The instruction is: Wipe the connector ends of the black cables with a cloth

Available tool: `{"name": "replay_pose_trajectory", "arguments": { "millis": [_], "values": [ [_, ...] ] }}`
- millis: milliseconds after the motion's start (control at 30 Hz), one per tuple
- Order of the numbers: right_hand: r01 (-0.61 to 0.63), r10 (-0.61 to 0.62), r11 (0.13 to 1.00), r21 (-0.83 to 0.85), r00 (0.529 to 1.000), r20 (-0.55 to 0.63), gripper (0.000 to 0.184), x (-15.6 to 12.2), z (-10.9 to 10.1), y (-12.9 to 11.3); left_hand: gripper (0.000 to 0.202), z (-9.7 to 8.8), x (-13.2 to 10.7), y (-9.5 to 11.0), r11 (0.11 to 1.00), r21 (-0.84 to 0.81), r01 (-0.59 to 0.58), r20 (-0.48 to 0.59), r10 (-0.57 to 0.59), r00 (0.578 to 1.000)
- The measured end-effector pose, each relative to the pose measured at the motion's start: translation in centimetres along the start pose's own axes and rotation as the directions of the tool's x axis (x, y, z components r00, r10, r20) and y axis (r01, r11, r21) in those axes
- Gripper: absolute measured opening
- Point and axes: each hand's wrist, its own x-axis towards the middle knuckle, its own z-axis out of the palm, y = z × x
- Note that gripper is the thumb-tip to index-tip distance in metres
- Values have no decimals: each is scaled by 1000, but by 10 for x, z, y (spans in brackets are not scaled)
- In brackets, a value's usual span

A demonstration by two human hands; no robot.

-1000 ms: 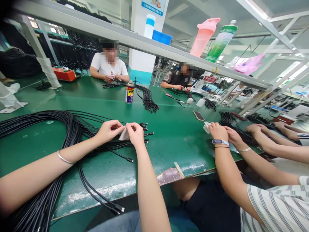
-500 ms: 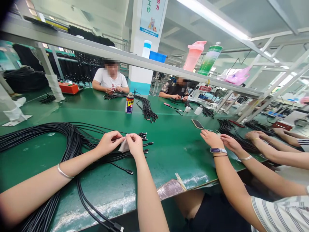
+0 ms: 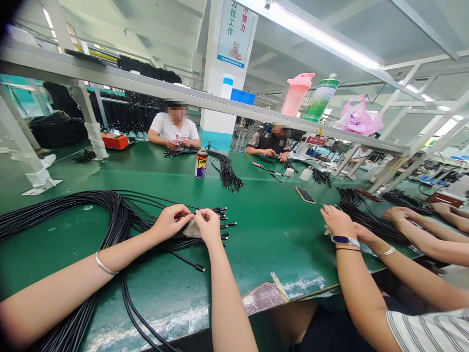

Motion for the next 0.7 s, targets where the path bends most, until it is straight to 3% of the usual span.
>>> {"name": "replay_pose_trajectory", "arguments": {
  "millis": [433,600,700],
  "values": [
    [40,-41,999,-12,998,-55,21,-2,2,-7,33,-1,1,-1,999,-36,13,62,-11,998],
    [10,-10,1000,2,995,-102,21,2,5,-4,34,-2,1,-8,1000,13,-23,122,21,992],
    [-48,46,999,-8,989,-139,20,2,7,-6,33,-3,2,-19,995,47,-83,93,78,993]
  ]
}}
